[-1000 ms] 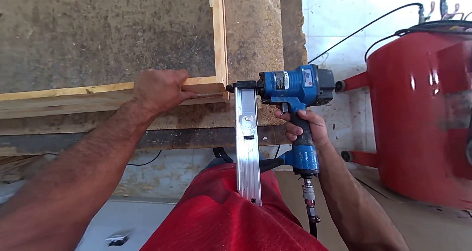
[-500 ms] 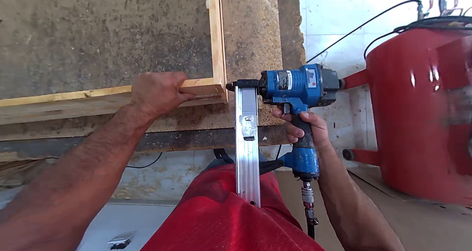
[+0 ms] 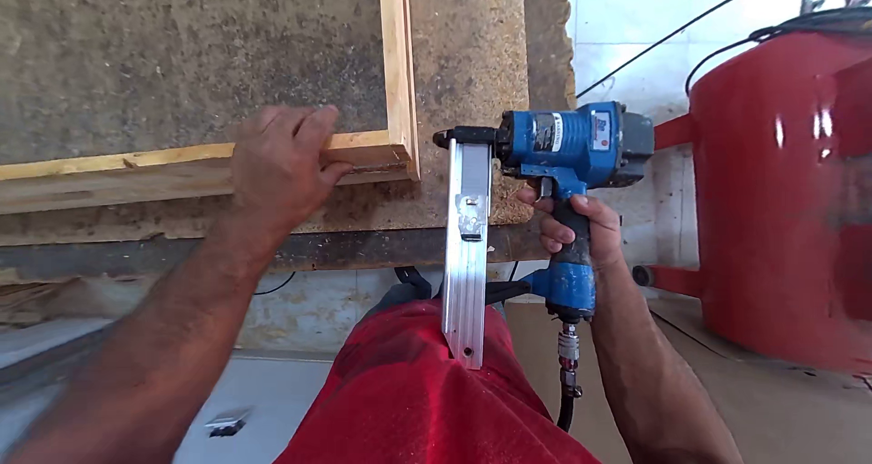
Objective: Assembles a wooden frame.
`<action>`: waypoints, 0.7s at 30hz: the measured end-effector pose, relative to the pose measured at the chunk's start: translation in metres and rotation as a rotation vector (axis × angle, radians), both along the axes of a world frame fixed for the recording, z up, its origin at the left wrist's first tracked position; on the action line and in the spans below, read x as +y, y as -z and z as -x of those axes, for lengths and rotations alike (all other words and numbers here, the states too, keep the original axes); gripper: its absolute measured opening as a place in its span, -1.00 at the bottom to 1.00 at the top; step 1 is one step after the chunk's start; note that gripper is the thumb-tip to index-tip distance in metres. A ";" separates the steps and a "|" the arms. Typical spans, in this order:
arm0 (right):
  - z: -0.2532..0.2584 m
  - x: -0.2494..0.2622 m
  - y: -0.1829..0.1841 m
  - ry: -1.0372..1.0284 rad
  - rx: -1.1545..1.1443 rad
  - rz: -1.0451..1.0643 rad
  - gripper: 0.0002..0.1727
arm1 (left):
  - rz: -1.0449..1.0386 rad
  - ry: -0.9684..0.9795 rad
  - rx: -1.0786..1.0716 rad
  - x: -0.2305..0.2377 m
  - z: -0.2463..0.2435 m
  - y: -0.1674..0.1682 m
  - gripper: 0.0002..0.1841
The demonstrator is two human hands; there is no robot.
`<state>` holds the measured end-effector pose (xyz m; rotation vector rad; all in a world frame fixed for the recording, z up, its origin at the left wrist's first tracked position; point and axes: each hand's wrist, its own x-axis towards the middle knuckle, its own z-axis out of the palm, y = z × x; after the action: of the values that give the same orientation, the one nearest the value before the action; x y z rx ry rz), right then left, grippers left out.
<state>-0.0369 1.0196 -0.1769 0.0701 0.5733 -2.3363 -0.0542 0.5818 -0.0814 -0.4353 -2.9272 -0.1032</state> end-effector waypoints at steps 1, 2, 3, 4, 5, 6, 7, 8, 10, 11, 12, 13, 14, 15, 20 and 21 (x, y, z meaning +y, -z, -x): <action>-0.001 0.003 0.008 0.017 -0.018 -0.004 -0.52 | -0.070 0.018 0.123 0.007 -0.017 0.009 -0.43; -0.004 0.005 0.016 0.033 -0.034 -0.029 -0.52 | -0.125 0.037 0.205 0.016 -0.034 0.020 -0.46; -0.008 0.006 0.023 0.045 -0.047 -0.062 -0.53 | -0.173 0.046 0.222 0.027 -0.050 0.036 -0.52; -0.011 0.006 0.031 0.053 -0.056 -0.099 -0.55 | -0.221 0.047 0.175 0.036 -0.059 0.056 -0.59; -0.015 0.005 0.039 0.054 -0.069 -0.119 -0.56 | -0.251 0.034 0.077 0.044 -0.062 0.077 -0.61; -0.021 0.004 0.045 0.052 -0.084 -0.134 -0.58 | -0.250 0.010 -0.048 0.050 -0.059 0.094 -0.57; -0.026 0.002 0.050 0.051 -0.104 -0.138 -0.58 | -0.227 -0.030 -0.173 0.054 -0.051 0.106 -0.50; -0.029 -0.001 0.055 0.047 -0.111 -0.144 -0.59 | -0.191 -0.074 -0.252 0.058 -0.036 0.112 -0.41; -0.034 -0.006 0.063 0.044 -0.117 -0.159 -0.60 | -0.069 -0.131 -0.368 0.067 -0.004 0.112 -0.29; -0.035 -0.008 0.066 0.037 -0.121 -0.165 -0.60 | -0.007 -0.140 -0.467 0.071 0.010 0.109 -0.27; -0.035 -0.011 0.068 0.037 -0.124 -0.171 -0.60 | 0.033 -0.127 -0.535 0.074 0.020 0.108 -0.30; -0.034 -0.014 0.070 0.033 -0.119 -0.172 -0.60 | 0.053 -0.105 -0.553 0.073 0.025 0.110 -0.33; -0.031 -0.016 0.072 0.026 -0.110 -0.167 -0.60 | 0.055 -0.077 -0.506 0.071 0.025 0.113 -0.35; -0.028 -0.019 0.075 0.024 -0.104 -0.156 -0.60 | 0.054 -0.068 -0.470 0.069 0.023 0.116 -0.35; -0.019 -0.017 0.084 -0.013 -0.061 -0.138 -0.54 | 0.044 -0.067 -0.343 0.074 0.016 0.122 -0.37; -0.018 -0.018 0.084 -0.010 -0.057 -0.137 -0.54 | 0.046 -0.067 -0.306 0.074 0.016 0.124 -0.37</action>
<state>-0.0192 1.0017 -0.2611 0.1957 0.7029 -2.2753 -0.0703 0.6555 -0.2059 -0.3560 -3.2472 -0.1016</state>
